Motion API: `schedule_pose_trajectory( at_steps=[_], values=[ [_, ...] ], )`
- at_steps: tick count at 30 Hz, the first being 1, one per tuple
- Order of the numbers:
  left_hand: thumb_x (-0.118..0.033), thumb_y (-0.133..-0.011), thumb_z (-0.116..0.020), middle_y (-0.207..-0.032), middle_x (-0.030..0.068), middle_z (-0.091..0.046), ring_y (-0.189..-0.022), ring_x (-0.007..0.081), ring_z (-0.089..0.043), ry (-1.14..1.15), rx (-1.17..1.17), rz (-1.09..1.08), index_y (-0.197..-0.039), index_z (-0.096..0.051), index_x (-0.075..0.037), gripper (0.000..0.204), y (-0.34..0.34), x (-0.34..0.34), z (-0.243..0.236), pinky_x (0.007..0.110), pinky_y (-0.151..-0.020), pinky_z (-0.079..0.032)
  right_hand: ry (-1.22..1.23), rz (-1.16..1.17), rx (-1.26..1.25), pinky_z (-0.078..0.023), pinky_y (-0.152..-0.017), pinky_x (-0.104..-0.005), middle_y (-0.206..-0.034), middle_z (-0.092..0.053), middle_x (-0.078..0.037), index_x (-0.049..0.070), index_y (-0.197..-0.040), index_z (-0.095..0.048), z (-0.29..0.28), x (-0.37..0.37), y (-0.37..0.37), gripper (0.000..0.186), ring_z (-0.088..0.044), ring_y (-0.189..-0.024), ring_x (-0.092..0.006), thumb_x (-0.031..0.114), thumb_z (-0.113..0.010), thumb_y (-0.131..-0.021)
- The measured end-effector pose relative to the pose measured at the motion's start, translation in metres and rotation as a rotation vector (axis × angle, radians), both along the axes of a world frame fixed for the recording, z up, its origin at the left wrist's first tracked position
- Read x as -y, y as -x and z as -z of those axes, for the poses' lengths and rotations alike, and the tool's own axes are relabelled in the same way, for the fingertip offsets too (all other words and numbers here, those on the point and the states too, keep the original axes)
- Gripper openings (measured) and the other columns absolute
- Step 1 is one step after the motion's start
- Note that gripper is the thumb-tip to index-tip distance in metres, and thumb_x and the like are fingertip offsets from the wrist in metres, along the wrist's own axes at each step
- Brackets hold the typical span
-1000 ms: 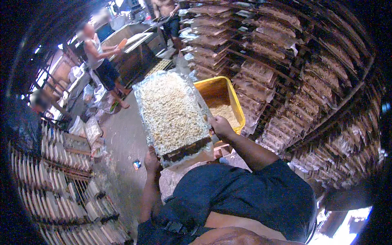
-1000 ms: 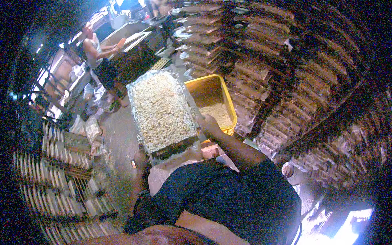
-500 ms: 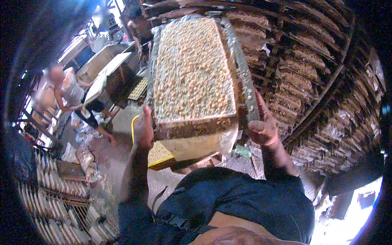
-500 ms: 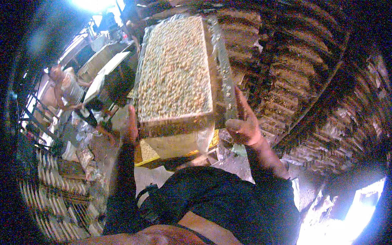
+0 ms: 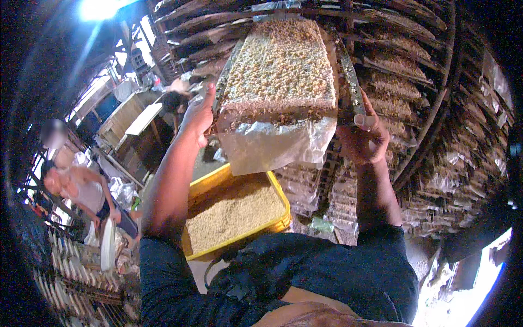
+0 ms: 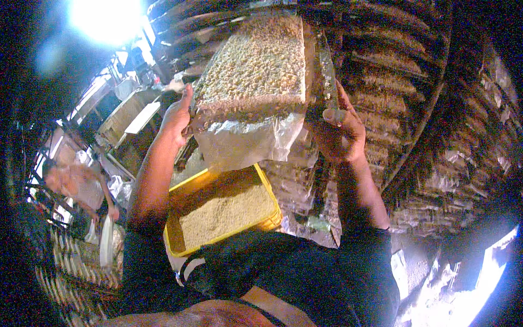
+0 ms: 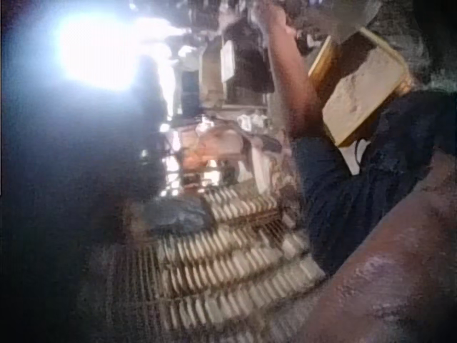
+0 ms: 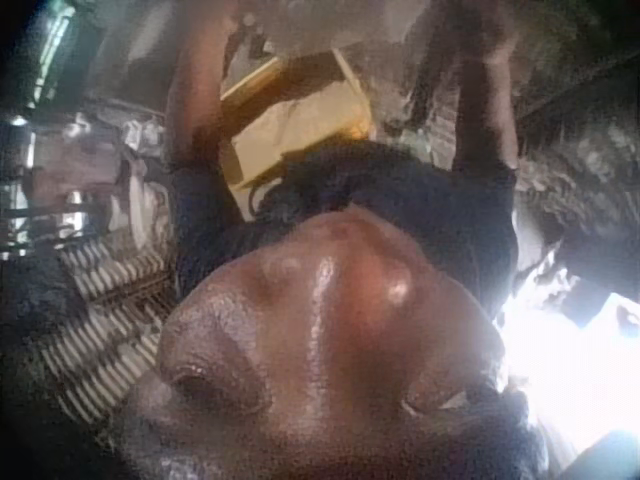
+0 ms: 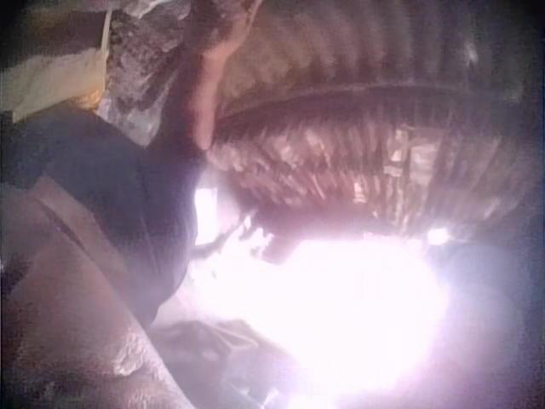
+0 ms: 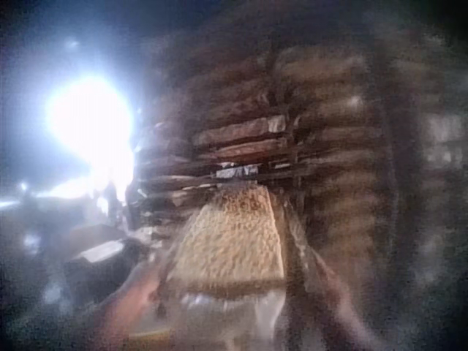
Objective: The person spreads a granular substance onto rectangular trays using their hands. They take handfuls of the material from a yellow bin and distribute it evenly across the surface of the trays. The person then places the filled trays onto a multi-tiered wooden rack.
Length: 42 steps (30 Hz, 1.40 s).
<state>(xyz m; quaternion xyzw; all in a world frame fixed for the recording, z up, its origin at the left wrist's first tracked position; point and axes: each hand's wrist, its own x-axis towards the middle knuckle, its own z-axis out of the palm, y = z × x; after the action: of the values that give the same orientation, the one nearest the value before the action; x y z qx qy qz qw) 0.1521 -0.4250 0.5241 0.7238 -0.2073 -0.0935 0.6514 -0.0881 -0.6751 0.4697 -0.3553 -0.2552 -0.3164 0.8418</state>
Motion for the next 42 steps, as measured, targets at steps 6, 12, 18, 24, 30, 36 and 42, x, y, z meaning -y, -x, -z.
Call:
schedule_pose_trajectory(
  at_steps=[6, 12, 18, 24, 30, 36, 42],
  values=[
    [-0.071, -0.081, -0.053, -0.113, 0.0124, -0.059, -0.096, 0.0235, -0.061, -0.041, 0.043, -0.043, -0.126, -0.049, -0.002, 0.083, -0.03, 0.037, -0.02, 0.045, -0.08, -0.05, 0.055, 0.047, 0.011, -0.039, -0.104, -0.0493, -0.132, -0.05, -0.018, -0.001, -0.139, -0.035, -0.003, 0.031, -0.036, 0.07, -0.05, -0.12, -0.0354, 0.012, -0.055, -0.073],
    [-0.066, -0.082, -0.057, -0.111, 0.0103, -0.064, -0.096, 0.0214, -0.064, 0.075, 0.039, 0.012, -0.124, -0.054, -0.007, 0.073, -0.036, 0.048, -0.01, 0.042, -0.085, -0.051, 0.07, 0.158, 0.014, -0.045, -0.096, -0.0498, -0.122, -0.056, -0.018, 0.0, -0.133, -0.041, 0.036, 0.088, -0.064, 0.061, -0.057, -0.107, -0.0363, 0.011, -0.053, -0.074],
    [-0.045, -0.087, -0.061, -0.103, 0.0093, -0.065, -0.08, 0.0227, -0.065, 0.188, 0.064, -0.006, -0.117, -0.056, -0.007, 0.048, -0.083, 0.076, -0.035, 0.043, -0.079, -0.053, 0.011, 0.05, 0.117, -0.047, -0.092, -0.0458, -0.096, -0.06, -0.012, -0.001, -0.115, -0.051, 0.016, 0.087, -0.097, 0.042, -0.06, -0.097, -0.0317, 0.006, -0.052, -0.073],
    [-0.019, -0.083, -0.059, -0.079, 0.0058, -0.062, -0.068, 0.0212, -0.061, 0.424, -0.037, 0.17, -0.09, -0.058, -0.006, 0.015, -0.112, 0.092, -0.03, 0.036, -0.067, -0.056, -0.011, 0.043, 0.12, -0.047, -0.091, -0.0498, -0.107, -0.061, -0.014, 0.0, -0.107, -0.057, 0.005, 0.099, -0.116, 0.031, -0.059, -0.099, -0.0334, 0.01, -0.049, -0.079],
    [-0.016, -0.084, -0.062, -0.083, 0.0089, -0.065, -0.073, 0.0235, -0.065, 0.694, -0.132, 0.383, -0.091, -0.058, -0.003, 0.016, -0.152, 0.119, -0.011, 0.034, -0.067, -0.057, 0.021, 0.022, 0.135, -0.048, -0.09, -0.0514, -0.108, -0.062, -0.016, 0.001, -0.109, -0.058, -0.004, 0.134, -0.145, 0.03, -0.059, -0.101, -0.0357, 0.018, -0.046, -0.088],
    [-0.021, -0.088, -0.058, -0.104, 0.016, -0.066, -0.09, 0.0328, -0.065, 0.787, -0.074, 0.335, -0.11, -0.057, -0.001, 0.029, -0.189, 0.156, -0.005, 0.047, -0.084, -0.053, 0.003, 0.18, 0.052, -0.047, -0.095, -0.0541, -0.111, -0.061, -0.022, -0.003, -0.113, -0.054, -0.018, 0.149, -0.156, 0.034, -0.058, -0.106, -0.0402, 0.021, -0.038, -0.094],
    [-0.022, -0.089, -0.056, -0.105, 0.0161, -0.066, -0.094, 0.0329, -0.064, 0.763, -0.087, 0.325, -0.11, -0.058, -0.003, 0.029, -0.211, 0.188, -0.004, 0.05, -0.086, -0.052, 0.865, 1.06, -0.079, -0.05, -0.095, -0.0494, -0.11, -0.061, -0.023, -0.008, -0.113, -0.052, -0.008, 0.212, -0.175, 0.028, -0.059, -0.106, -0.0375, 0.011, -0.043, -0.094]
  ],
)
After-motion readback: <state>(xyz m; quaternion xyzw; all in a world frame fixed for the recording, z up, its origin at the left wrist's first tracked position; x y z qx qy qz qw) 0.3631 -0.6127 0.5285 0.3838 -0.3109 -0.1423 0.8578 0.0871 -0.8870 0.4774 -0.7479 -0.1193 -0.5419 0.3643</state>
